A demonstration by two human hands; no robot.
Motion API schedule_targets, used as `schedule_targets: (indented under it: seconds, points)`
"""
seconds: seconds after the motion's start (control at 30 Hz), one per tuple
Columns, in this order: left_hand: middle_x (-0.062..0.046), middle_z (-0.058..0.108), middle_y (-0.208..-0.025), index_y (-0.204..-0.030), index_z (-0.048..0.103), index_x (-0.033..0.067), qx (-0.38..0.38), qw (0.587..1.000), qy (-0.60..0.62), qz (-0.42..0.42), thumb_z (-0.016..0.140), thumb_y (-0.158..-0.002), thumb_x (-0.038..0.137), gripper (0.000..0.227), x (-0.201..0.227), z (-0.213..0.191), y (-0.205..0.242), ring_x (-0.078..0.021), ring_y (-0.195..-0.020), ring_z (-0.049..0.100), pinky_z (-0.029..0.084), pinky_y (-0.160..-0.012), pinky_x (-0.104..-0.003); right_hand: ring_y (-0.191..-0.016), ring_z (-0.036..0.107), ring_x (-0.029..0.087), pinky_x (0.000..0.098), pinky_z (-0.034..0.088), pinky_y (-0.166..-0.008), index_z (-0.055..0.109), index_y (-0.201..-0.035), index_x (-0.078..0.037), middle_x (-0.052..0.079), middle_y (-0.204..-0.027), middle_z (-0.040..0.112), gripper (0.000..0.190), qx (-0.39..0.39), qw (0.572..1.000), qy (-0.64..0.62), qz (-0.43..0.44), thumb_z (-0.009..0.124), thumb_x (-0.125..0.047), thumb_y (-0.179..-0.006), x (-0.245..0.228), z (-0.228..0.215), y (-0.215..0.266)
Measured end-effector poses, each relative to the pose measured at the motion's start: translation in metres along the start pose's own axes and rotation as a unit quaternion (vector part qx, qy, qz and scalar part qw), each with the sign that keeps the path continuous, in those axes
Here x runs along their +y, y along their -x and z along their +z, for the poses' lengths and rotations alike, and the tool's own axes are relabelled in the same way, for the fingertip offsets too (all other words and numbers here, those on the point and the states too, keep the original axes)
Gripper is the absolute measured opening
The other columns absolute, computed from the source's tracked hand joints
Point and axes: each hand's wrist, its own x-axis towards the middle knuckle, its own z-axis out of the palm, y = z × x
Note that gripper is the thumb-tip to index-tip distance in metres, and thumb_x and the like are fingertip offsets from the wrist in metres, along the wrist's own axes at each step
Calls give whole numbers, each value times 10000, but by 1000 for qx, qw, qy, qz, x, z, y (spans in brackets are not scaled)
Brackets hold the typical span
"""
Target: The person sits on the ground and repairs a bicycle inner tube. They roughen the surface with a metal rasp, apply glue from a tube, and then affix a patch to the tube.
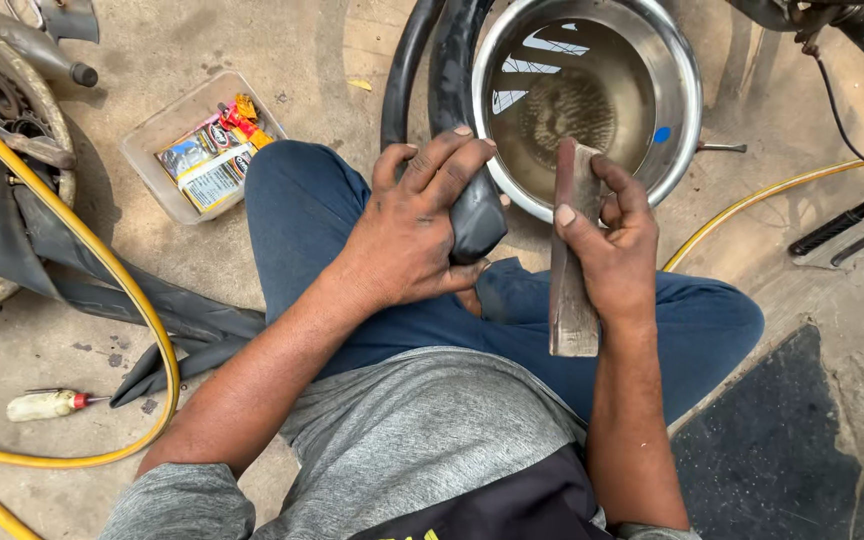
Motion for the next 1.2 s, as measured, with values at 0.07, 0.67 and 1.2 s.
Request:
schedule_targets:
  seconds: [0.07, 0.67, 1.2]
  points:
    - [-128, 334, -1600, -1034, 763, -9, 31, 999, 4, 13, 867, -689, 554, 669, 3, 1, -2, -320, -1487, 323, 305, -1133, -549, -1061, 684, 177, 277, 574, -893, 446, -1485, 73, 187, -1162, 686, 664, -3, 999, 26, -34, 756, -99, -924, -20, 7, 8]
    - [-184, 481, -1393, -983, 765, -59, 40, 998, -52, -6, 773, -674, 315, 485, 18, 32, -11, -341, -1326, 438, 406, -1023, -484, -1413, 472, 488, 497, 424, -1135, 445, -1487, 87, 378, -1568, 405, 693, -40, 927, 358, -102, 629, -374, -1004, -71, 48, 38]
    - [-176, 514, -1353, -883, 779, -34, 7, 997, -70, 26, 703, -613, 358, 482, 19, 39, -8, -342, -1281, 466, 399, -993, -459, -1270, 535, 474, 539, 465, -987, 575, -1378, 45, 306, -1533, 452, 618, -4, 915, 400, -54, 683, -356, -921, -63, 59, -13]
